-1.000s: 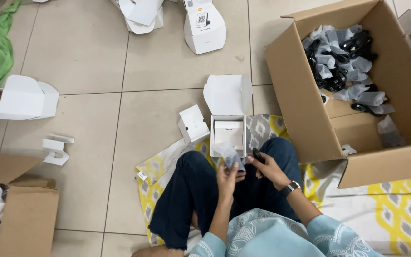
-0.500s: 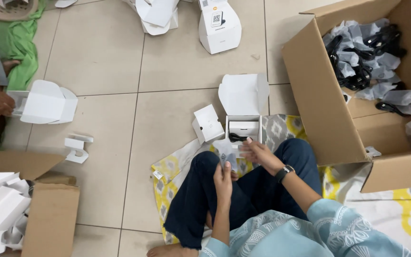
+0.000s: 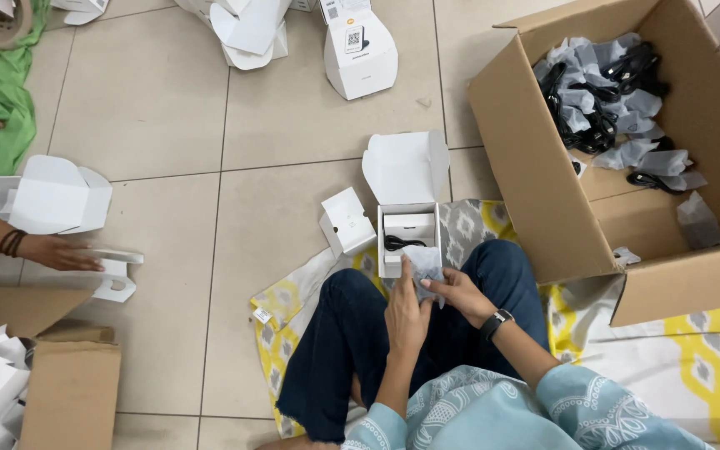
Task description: The person packs small electronic devices and accessories into retail boxes.
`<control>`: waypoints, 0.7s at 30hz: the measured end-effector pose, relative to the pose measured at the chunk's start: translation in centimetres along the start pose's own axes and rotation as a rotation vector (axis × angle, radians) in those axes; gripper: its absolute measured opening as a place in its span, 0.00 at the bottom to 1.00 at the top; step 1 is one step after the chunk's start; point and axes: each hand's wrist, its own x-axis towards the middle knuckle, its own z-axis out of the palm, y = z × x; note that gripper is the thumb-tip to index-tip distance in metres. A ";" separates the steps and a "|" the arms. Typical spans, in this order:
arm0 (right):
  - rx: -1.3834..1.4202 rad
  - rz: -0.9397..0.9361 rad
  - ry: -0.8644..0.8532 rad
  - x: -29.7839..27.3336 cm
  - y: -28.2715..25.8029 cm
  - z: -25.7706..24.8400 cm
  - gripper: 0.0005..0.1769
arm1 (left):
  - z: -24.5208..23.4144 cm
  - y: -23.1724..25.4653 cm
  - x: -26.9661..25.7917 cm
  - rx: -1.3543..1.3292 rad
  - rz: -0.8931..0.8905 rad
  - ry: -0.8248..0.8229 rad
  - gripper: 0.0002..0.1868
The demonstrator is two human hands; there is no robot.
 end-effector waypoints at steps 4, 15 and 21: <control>-0.221 -0.096 0.018 2.1 4.7 -1.8 0.22 | 0.0 -0.8 0.7 0.341 0.279 0.063 0.50; -0.875 -0.515 0.235 5.2 4.9 -2.1 0.32 | 0.1 -7.6 3.5 0.099 0.135 0.029 0.35; -1.777 -0.402 0.035 3.2 2.8 -0.4 0.38 | -1.3 -8.3 7.3 0.131 0.012 -0.048 0.37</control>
